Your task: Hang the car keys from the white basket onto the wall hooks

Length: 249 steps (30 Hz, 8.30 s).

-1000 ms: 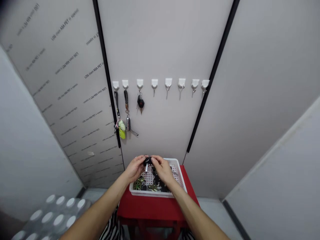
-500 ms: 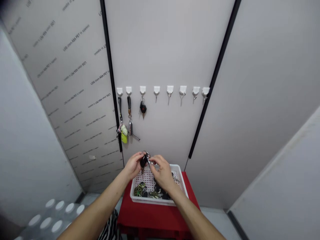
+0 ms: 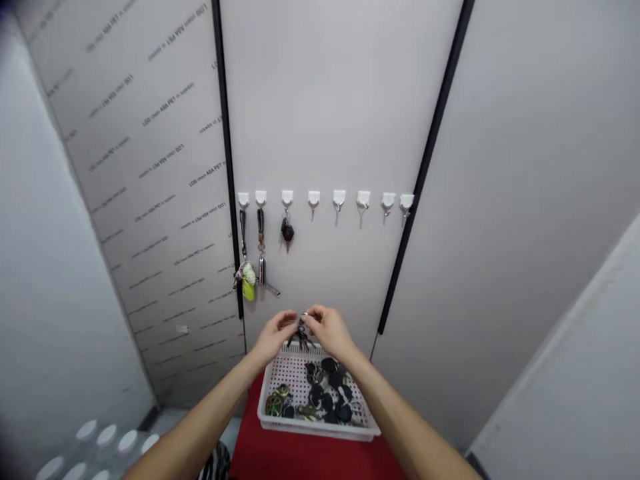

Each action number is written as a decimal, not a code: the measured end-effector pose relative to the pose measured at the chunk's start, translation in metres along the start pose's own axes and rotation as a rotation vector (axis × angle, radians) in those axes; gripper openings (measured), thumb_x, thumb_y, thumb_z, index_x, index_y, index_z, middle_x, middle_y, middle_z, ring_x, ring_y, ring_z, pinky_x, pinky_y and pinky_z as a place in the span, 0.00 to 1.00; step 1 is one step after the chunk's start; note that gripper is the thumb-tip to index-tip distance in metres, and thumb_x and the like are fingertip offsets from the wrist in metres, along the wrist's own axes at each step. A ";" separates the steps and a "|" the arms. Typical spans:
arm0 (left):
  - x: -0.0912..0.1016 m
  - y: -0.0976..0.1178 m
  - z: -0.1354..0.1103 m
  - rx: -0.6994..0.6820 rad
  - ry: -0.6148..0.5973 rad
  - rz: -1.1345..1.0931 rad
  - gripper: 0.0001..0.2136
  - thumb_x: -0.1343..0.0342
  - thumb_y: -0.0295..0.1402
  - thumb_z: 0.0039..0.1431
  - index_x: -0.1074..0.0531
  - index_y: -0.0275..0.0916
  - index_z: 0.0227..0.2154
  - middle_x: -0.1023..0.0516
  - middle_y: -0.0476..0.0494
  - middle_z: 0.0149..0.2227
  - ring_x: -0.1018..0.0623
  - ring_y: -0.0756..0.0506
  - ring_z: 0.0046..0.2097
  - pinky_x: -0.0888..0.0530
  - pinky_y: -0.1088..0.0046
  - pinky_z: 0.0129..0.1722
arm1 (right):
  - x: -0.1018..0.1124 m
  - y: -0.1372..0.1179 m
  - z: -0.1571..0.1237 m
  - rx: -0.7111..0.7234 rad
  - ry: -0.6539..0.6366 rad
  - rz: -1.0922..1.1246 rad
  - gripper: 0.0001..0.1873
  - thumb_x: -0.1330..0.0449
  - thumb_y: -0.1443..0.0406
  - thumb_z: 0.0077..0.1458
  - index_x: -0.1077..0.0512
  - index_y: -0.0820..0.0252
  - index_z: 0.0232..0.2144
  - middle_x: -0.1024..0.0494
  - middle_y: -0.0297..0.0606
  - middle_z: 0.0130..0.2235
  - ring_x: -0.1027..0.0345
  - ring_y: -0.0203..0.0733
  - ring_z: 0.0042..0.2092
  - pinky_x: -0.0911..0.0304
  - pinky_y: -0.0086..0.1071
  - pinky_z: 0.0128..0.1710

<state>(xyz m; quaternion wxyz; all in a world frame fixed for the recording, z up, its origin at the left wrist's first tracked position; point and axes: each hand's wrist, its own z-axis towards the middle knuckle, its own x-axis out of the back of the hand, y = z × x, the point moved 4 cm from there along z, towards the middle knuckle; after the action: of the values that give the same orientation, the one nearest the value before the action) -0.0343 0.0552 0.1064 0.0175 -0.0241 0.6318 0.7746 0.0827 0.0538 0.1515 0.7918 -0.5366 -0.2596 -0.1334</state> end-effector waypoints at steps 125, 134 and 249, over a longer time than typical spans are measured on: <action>-0.077 0.161 0.106 -0.286 0.156 0.245 0.10 0.52 0.28 0.43 0.36 0.38 0.32 0.30 0.49 0.23 0.31 0.54 0.24 0.35 0.78 0.26 | 0.153 -0.089 0.109 0.017 0.651 -0.023 0.07 0.50 0.67 0.39 0.34 0.66 0.19 0.33 0.35 0.17 0.40 0.31 0.18 0.41 0.25 0.20; -0.075 0.142 0.106 -0.207 0.150 0.363 0.12 0.52 0.27 0.42 0.36 0.38 0.34 0.29 0.46 0.27 0.30 0.53 0.27 0.34 0.76 0.29 | 0.145 -0.072 0.122 0.005 0.654 -0.258 0.11 0.51 0.67 0.40 0.30 0.66 0.24 0.28 0.39 0.22 0.34 0.37 0.29 0.41 0.28 0.32; -0.049 -0.025 0.004 0.127 -0.315 -0.040 0.10 0.47 0.20 0.32 0.38 0.34 0.23 0.34 0.53 0.23 0.35 0.56 0.27 0.38 0.79 0.30 | 0.012 0.066 -0.034 -0.045 -0.058 0.015 0.08 0.50 0.64 0.39 0.36 0.65 0.20 0.37 0.30 0.18 0.46 0.29 0.21 0.49 0.23 0.22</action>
<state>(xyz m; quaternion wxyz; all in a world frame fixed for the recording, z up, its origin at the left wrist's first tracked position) 0.0156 0.0643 0.0853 0.1331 0.0861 0.6684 0.7267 0.1339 0.0483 0.0969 0.7725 -0.5599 -0.2753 -0.1178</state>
